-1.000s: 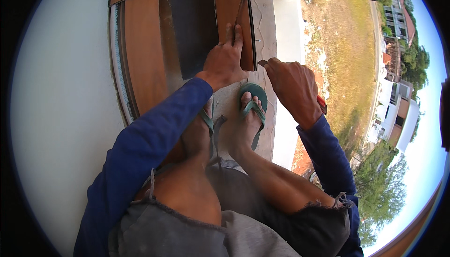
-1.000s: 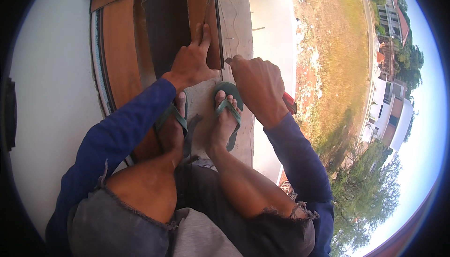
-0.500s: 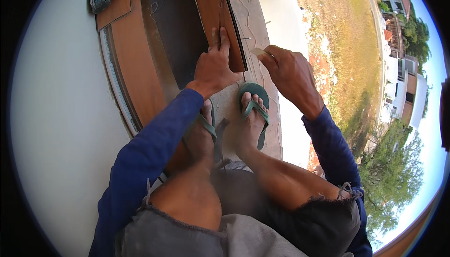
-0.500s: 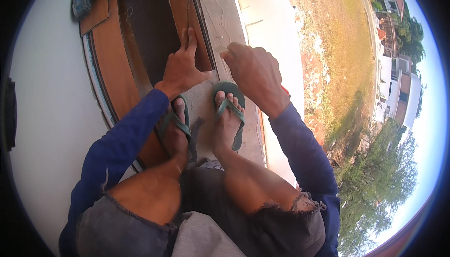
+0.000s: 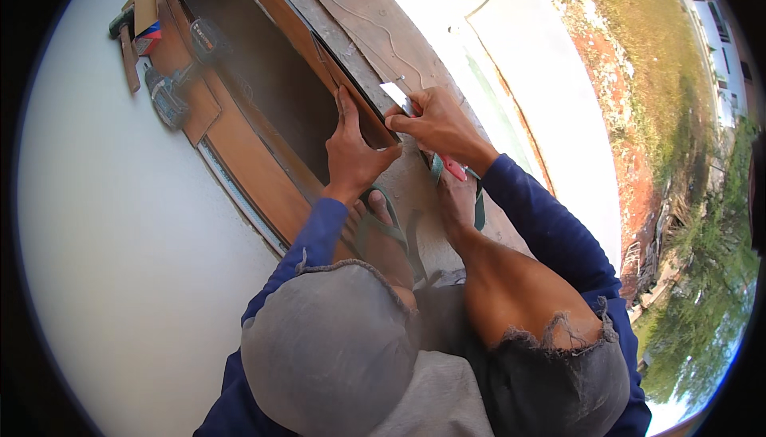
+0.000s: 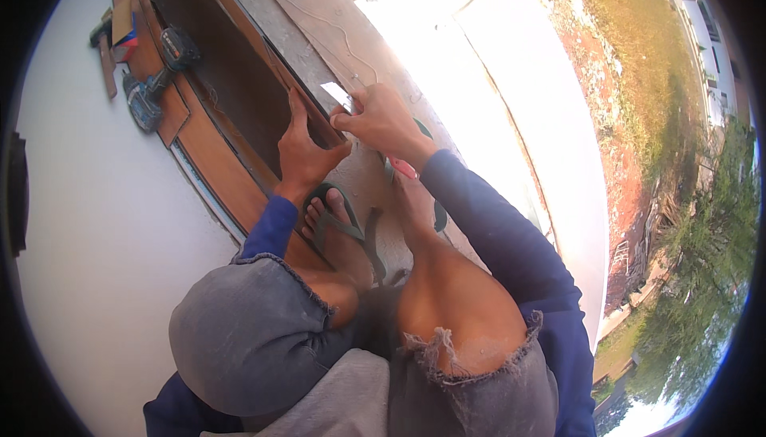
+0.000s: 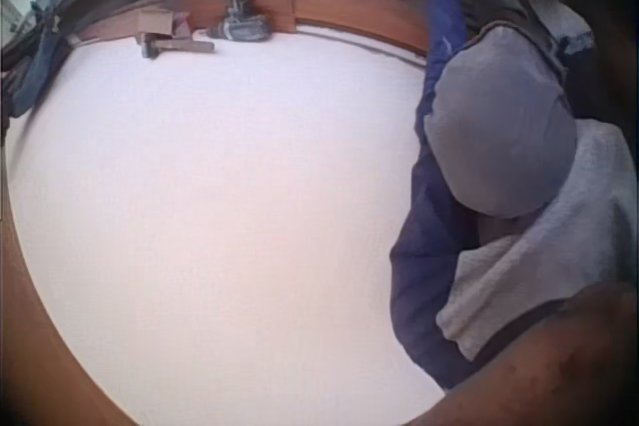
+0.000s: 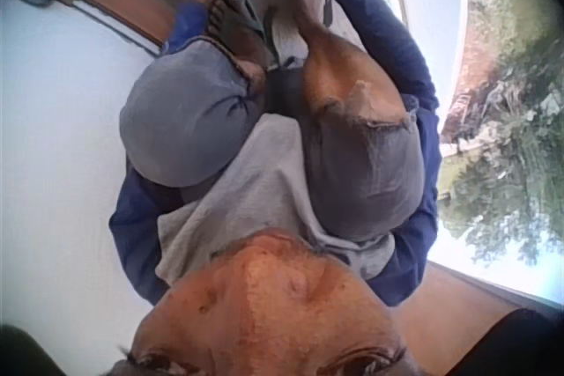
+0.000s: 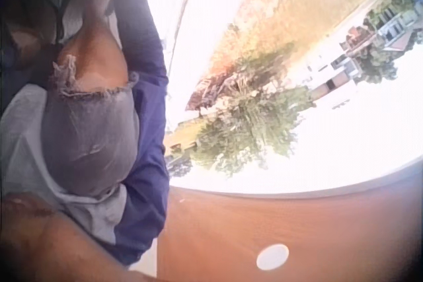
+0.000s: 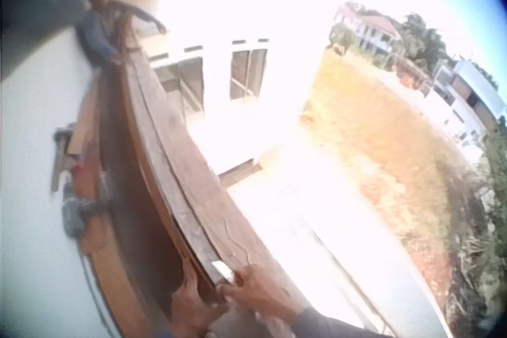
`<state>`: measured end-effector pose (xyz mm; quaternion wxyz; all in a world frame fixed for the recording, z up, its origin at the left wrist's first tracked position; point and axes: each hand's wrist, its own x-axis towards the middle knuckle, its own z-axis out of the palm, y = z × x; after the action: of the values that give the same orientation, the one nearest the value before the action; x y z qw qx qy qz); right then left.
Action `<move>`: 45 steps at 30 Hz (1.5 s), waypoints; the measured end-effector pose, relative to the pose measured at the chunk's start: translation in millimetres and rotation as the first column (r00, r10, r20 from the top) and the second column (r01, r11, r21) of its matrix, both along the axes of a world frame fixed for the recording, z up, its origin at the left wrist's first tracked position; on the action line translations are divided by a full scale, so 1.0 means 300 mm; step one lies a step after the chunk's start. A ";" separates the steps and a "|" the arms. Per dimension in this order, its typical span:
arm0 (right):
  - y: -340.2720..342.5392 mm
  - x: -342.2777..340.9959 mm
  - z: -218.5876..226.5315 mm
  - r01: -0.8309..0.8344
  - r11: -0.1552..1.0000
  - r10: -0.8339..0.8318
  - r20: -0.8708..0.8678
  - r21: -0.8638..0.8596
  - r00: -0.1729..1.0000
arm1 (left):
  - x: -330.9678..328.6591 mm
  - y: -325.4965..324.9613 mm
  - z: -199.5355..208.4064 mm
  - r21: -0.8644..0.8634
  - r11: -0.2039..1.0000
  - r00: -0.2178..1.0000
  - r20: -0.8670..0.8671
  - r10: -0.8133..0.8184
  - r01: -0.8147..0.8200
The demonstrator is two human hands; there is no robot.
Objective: The person marks and cuts a piece of wooden plank using a utility knife while installing flooring on an outdoor ledge.
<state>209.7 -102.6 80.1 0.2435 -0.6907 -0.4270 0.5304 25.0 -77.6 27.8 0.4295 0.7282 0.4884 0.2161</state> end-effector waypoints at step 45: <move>0.659 0.033 0.024 -0.452 0.822 0.278 0.448 0.348 0.850 | 0.157 0.327 0.101 -0.185 0.823 0.816 0.135 0.562 -0.537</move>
<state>219.5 95.0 87.2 0.1981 -0.6094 -0.7007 0.3136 72.2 20.5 58.2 0.4411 0.5011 0.6502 0.3629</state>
